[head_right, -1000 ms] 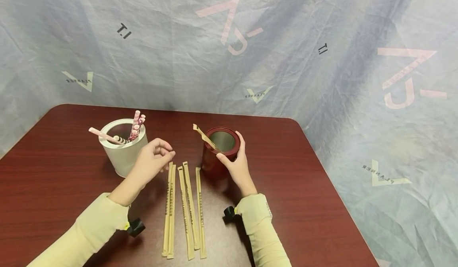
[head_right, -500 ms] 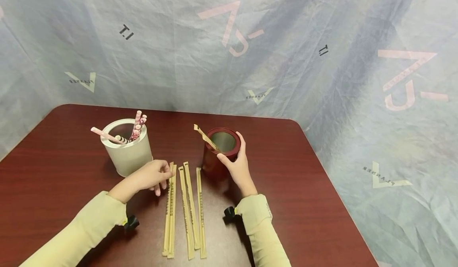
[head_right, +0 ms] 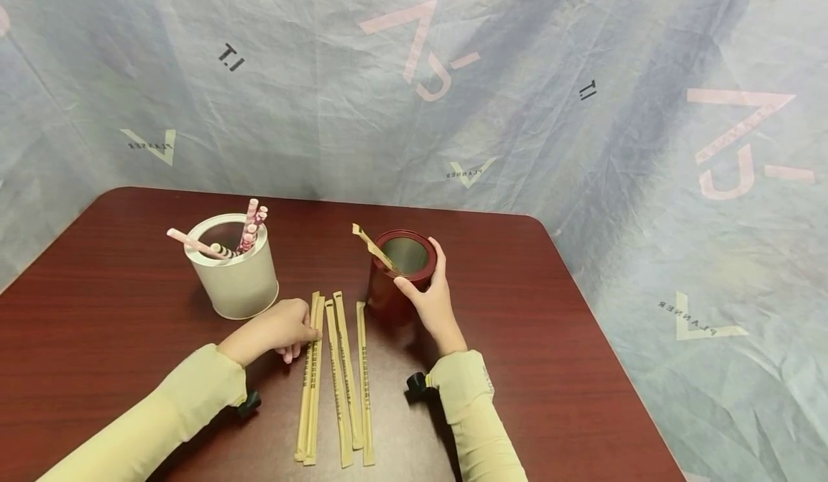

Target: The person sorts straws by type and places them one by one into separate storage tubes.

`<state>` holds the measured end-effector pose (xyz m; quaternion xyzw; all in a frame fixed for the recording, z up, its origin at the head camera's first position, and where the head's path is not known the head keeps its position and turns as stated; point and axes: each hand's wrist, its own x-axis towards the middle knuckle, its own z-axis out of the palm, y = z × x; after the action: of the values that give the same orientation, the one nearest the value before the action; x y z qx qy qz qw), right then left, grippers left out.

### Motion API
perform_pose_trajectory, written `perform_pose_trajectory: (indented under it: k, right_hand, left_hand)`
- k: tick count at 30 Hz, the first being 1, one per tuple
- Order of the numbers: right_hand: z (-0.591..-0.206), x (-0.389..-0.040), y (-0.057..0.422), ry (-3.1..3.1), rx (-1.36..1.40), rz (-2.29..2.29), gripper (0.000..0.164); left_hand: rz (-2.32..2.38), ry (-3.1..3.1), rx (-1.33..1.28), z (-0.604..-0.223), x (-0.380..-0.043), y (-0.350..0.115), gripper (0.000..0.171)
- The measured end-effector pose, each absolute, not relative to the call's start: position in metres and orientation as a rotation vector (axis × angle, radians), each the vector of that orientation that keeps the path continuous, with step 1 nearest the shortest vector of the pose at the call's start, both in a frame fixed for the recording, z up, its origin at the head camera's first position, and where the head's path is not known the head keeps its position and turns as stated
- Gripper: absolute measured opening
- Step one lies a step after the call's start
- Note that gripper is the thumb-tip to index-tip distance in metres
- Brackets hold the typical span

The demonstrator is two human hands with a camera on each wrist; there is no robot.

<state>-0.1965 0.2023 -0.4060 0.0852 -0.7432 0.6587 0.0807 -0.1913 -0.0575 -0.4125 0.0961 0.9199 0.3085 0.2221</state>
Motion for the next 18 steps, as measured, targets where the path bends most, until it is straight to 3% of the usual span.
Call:
perform_pose_trajectory:
  k: [8,18]
  right_hand:
    - [-0.41,-0.198,0.204,-2.218,0.278,1.918,0.081]
    - [-0.409,-0.198,0.203,-2.222,0.267,1.925,0.08]
  left_hand:
    - [0.814,2.562,0.356,-0.414,-0.19,-0.057,0.028]
    - [1.002,2.432,0.28,-0.416,-0.196,-0.07,0.033]
